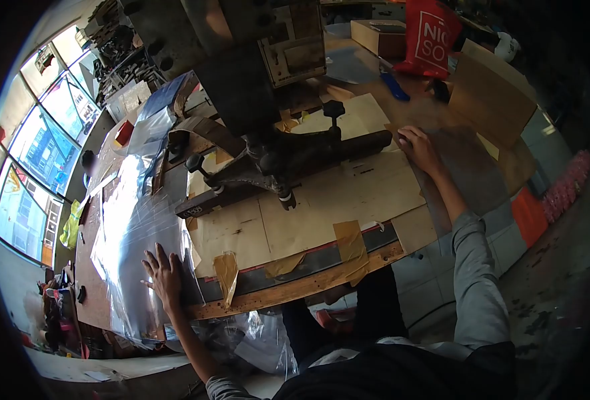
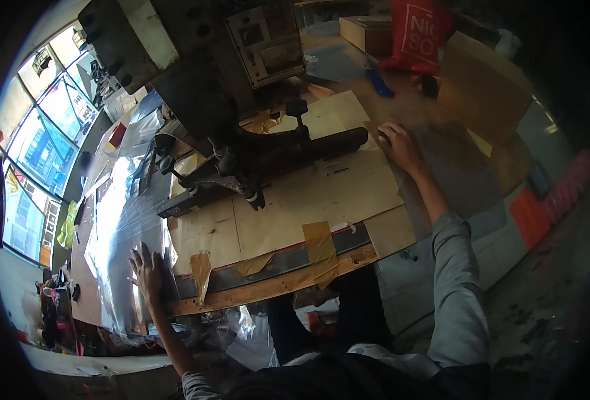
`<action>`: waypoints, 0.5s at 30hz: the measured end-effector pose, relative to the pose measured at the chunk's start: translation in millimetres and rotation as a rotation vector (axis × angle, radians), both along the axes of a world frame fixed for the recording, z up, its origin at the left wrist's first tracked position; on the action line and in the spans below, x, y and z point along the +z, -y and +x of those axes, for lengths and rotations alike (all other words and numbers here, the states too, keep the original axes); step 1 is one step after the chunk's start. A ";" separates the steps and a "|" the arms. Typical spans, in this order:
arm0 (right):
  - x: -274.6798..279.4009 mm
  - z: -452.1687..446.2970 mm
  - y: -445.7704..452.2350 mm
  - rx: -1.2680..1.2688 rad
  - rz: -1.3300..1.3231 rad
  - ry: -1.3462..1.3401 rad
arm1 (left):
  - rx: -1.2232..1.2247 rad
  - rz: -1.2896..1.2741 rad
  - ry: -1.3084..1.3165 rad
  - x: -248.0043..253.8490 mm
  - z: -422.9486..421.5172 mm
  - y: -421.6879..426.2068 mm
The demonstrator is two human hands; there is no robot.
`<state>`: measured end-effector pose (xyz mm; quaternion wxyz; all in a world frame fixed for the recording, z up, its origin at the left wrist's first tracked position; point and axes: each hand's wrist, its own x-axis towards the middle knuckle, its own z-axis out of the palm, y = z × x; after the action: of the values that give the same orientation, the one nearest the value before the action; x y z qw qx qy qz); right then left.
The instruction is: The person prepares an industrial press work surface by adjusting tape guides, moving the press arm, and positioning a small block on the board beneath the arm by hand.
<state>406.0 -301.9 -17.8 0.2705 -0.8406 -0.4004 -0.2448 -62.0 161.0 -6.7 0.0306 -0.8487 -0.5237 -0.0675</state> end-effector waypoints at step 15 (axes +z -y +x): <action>-5.4 -0.4 -3.4 -0.014 0.037 -0.023 | -0.007 0.014 0.019 -1.9 -0.9 -0.5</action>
<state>405.6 -298.5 -23.2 0.2891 -0.8408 -0.3869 -0.2444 -62.9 161.5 -8.6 0.0312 -0.8495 -0.5206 -0.0792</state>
